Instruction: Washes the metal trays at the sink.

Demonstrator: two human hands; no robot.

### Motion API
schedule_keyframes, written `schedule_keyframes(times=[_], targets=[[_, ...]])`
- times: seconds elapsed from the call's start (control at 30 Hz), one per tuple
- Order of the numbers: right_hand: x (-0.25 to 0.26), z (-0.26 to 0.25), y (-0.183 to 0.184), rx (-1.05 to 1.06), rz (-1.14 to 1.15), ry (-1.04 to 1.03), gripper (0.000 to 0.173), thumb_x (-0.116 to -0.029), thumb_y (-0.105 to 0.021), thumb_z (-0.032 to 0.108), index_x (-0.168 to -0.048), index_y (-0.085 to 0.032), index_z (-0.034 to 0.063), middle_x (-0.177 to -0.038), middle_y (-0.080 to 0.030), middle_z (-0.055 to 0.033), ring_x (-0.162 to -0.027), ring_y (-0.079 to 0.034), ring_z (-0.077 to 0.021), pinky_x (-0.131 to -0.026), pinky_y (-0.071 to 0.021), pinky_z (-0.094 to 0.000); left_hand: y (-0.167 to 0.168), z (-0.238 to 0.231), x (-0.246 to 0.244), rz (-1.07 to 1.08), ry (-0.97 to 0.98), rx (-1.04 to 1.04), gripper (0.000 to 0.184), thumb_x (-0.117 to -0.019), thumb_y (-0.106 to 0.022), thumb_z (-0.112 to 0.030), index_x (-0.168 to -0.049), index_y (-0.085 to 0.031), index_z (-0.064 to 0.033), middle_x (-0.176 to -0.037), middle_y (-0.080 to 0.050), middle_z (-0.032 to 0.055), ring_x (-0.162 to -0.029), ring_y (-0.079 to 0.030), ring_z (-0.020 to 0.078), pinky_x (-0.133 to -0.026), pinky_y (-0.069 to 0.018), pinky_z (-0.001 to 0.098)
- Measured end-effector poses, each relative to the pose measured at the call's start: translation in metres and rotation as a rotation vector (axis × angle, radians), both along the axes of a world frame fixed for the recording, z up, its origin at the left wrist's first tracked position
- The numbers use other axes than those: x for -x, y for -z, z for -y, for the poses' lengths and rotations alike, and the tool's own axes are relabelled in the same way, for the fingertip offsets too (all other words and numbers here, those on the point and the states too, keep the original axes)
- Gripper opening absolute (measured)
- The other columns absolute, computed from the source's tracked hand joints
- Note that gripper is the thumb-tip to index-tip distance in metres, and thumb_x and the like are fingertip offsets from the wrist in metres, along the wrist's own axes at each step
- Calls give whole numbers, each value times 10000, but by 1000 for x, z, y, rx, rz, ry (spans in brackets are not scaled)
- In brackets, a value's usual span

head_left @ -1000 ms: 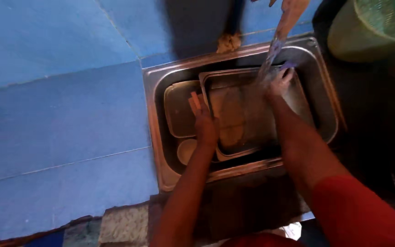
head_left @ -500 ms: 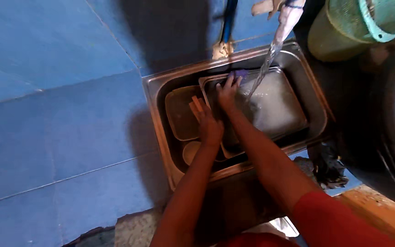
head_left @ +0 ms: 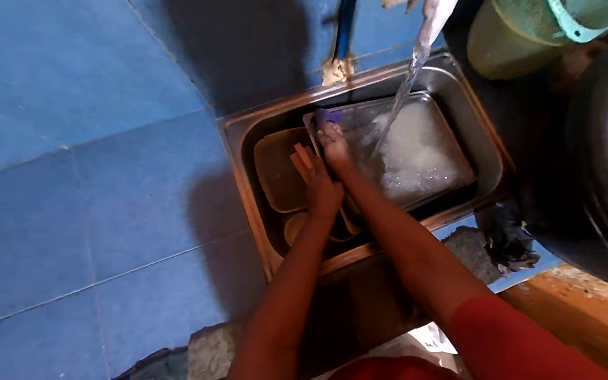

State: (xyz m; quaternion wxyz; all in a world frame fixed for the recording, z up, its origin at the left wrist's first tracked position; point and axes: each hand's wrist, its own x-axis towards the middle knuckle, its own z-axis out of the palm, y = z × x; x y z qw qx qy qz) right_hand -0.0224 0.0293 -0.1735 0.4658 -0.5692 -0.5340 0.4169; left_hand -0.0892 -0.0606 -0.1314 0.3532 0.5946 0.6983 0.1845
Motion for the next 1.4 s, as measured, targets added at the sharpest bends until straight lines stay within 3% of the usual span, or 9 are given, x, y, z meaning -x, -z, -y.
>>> schedule_keyframes(times=[0.33, 0.47, 0.67, 0.83, 1.0, 1.07, 1.13, 1.23, 1.4], targets=[[-28, 21, 3, -21, -130, -279, 354, -1036, -338, 32, -1206, -610, -118, -1237, -631, -221, -1146, -596, -188, -1013, -480, -337, -3, -1, 3, 25, 2, 4, 805, -929, -693, -105, -1601, -260, -13, -1487, -459, 304, -1302, -543, 459, -1045, -477, 598], [-14, -3, 5, -27, 205, -154, 363, -1066, -491, 117, -1367, -589, -60, -1433, -561, -258, -1384, -503, -342, -1177, -376, -445, -8, 1, 1, 18, -1, 48, 811, -962, -658, -128, -1623, -199, -27, -1490, -454, 299, -1297, -549, 453, -1044, -487, 577], [-40, -34, 19, 61, 4, 193, 370, -1066, -551, 234, -1352, -589, 2, -1298, -643, -209, -1198, -632, -274, -1038, -513, -445, -5, -1, 1, 29, -12, 60, 709, -991, -618, -129, -1605, -275, -43, -1531, -449, 257, -1337, -537, 411, -1072, -476, 566], [-122, -54, 40, 143, 229, 343, 408, -1059, -557, 285, -1324, -608, -21, -1304, -629, -247, -1231, -611, -337, -1061, -487, -485, -2, 0, 0, 27, -18, 89, 692, -1015, -586, -143, -1617, -255, -61, -1539, -431, 248, -1308, -558, 411, -1046, -498, 550], [-100, -54, 38, 353, 625, 424, 775, -1038, -507, 474, -1572, -305, -50, -1641, -261, -298, -1542, -243, -424, -1255, -227, -536, 0, -2, -1, 12, -14, 82, 717, -1004, -621, -152, -1613, -262, -38, -1555, -420, 255, -1310, -565, 402, -1057, -493, 542], [-72, -47, 27, 403, 735, 354, 752, -1083, -372, 471, -1605, -218, -47, -1675, -114, -318, -1565, -126, -461, -1260, -142, -585, -3, -2, 0, 4, -19, 91, 713, -1007, -627, -166, -1612, -268, -46, -1548, -426, 252, -1286, -580, 405, -1037, -506, 544], [-47, -34, -1, 434, 780, 246, 652, -1113, -350, 387, -1577, -277, -66, -1659, -179, -318, -1552, -202, -443, -1244, -234, -528, -3, -2, -1, 7, -33, 103, 715, -1008, -624, -169, -1617, -264, -59, -1548, -426, 248, -1287, -577, 407, -1033, -505, 545], [-19, -21, 4, 187, 636, 370, 497, -1070, -480, 297, -1400, -538, -70, -1452, -523, -282, -1364, -518, -395, -1127, -441, -468, 1, -3, -1, 4, -34, 107, 725, -1002, -603, -135, -1628, -243, -82, -1567, -412, 229, -1309, -564, 393, -1046, -497, 542], [3, -19, 21, -138, 402, 238, 321, -1050, -543, 198, -1173, -689, -61, -1247, -633, -265, -1239, -585, -377, -1075, -464, -453, -4, -2, -1, -4, -38, 112, 733, -993, -601, -108, -1629, -236, -71, -1533, -445, 245, -1304, -564, 401, -1047, -492, 540]])
